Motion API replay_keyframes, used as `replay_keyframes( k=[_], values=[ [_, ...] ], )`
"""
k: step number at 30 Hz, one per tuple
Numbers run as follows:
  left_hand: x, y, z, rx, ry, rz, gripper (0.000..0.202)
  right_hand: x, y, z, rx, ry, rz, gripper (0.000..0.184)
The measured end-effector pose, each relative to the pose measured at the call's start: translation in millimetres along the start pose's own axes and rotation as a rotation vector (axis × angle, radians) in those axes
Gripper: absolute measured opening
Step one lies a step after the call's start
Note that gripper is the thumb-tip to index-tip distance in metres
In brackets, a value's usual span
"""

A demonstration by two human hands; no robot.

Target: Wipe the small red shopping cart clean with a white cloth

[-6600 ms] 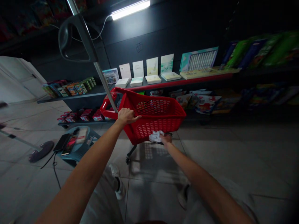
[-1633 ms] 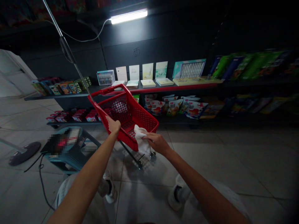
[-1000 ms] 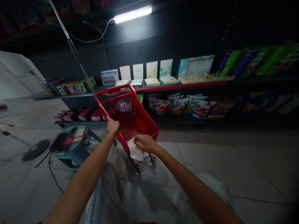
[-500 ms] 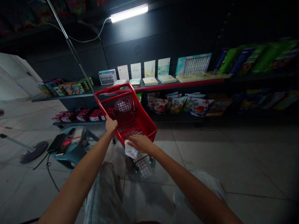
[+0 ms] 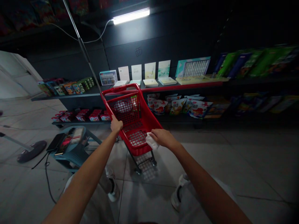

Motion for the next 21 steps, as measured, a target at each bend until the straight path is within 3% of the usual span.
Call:
replay_keyframes(
  k=[3,6,10,14,21],
  values=[
    [5.8,-13.7,-4.9,-0.003,-0.008,0.002,0.09,-0.8,5.0,-10.1,0.057,-0.034,-0.049,0.048],
    [11.5,-26.5,-7.2,-0.004,-0.01,-0.007,0.091,0.4,15.6,-17.7,0.073,0.044,-0.068,0.055],
    [17.0,-37.5,-8.6,0.017,0.006,-0.022,0.092,6.0,37.6,-23.0,-0.068,0.2,-0.005,0.065],
    [18.9,-44.6,-9.4,0.038,0.012,0.001,0.086,12.3,60.3,-23.8,-0.235,0.255,0.106,0.069],
    [18.4,-57.4,-5.2,0.098,0.029,0.064,0.067,16.0,78.2,-20.9,-0.249,0.256,0.084,0.061]
  ],
)
Point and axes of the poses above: each hand's wrist, its own z-axis towards the middle knuckle, its own x-axis out of the palm, y = z × x, the point moved 4 cm from there along z, towards the middle knuckle, and after that the axes turned 13 degrees about x, right-handed, at the moved point
